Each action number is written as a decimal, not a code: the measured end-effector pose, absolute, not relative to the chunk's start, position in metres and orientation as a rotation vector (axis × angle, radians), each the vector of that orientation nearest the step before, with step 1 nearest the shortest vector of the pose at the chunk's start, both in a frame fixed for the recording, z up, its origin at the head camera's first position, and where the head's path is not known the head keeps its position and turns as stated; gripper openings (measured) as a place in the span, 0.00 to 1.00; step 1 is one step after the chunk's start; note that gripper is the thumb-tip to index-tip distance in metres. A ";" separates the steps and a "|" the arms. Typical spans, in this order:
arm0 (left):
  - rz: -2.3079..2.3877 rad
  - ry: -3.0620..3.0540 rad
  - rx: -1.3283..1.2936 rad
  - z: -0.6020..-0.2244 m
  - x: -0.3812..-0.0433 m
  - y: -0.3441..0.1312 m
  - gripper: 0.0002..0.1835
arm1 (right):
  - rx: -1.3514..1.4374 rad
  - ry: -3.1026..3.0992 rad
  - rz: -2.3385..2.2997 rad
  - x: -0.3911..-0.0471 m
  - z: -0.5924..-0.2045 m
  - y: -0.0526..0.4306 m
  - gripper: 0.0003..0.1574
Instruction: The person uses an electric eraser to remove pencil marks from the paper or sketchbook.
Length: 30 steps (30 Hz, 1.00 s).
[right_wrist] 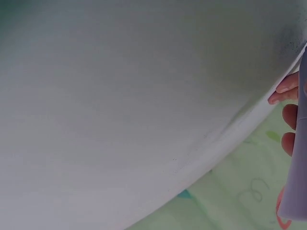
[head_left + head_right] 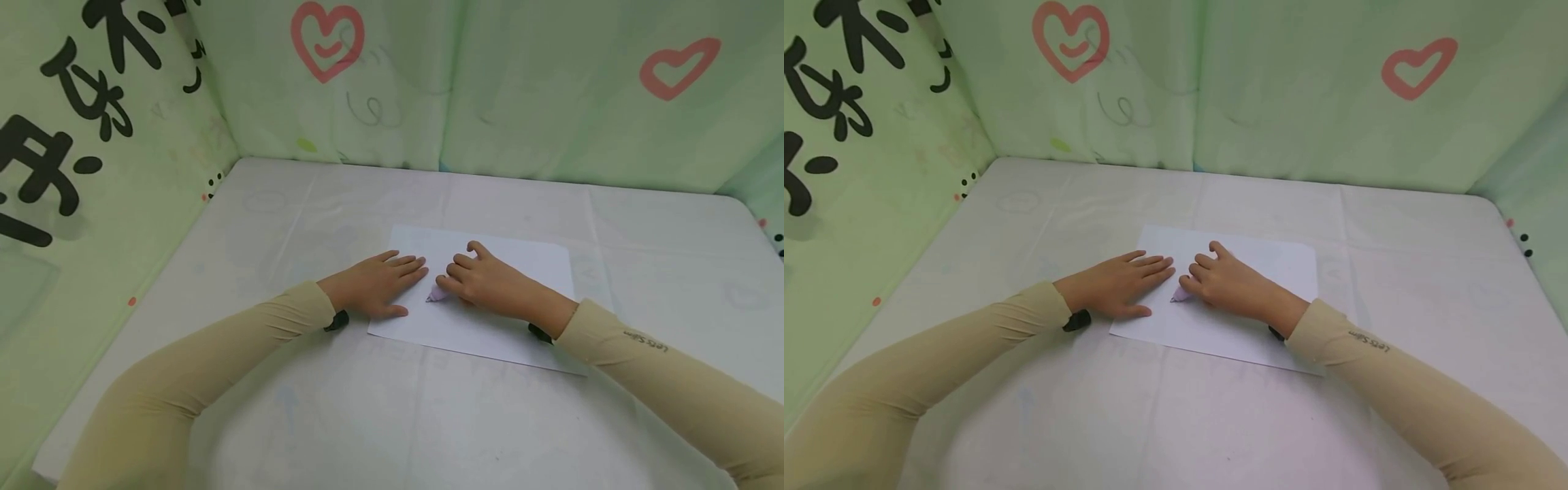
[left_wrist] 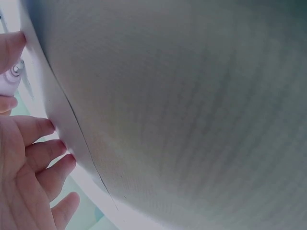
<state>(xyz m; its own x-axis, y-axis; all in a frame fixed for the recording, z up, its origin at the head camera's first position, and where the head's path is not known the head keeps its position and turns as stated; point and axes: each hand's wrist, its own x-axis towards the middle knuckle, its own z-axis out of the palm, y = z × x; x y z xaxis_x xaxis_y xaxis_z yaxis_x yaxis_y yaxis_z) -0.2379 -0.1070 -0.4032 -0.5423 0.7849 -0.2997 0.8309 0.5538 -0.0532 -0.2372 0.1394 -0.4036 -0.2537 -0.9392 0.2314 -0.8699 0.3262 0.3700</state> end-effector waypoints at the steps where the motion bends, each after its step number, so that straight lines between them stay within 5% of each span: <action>1: -0.275 2.550 1.349 -0.403 -0.238 -0.107 0.41 | 1.597 -2.187 -0.236 -0.237 -0.404 0.139 0.19; 30: -0.312 2.559 1.300 -0.403 -0.245 -0.100 0.41 | 1.658 -2.158 -0.301 -0.253 -0.400 0.142 0.17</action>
<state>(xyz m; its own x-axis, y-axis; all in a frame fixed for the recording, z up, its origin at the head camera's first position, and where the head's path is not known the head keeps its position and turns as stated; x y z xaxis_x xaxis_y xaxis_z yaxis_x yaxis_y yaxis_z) -0.2446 -0.0996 -0.4033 -0.5692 0.7579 -0.3187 0.8123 0.5784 -0.0752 -0.2534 0.1420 -0.3997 -0.2161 -0.9593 0.1817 -0.8730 0.2732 0.4040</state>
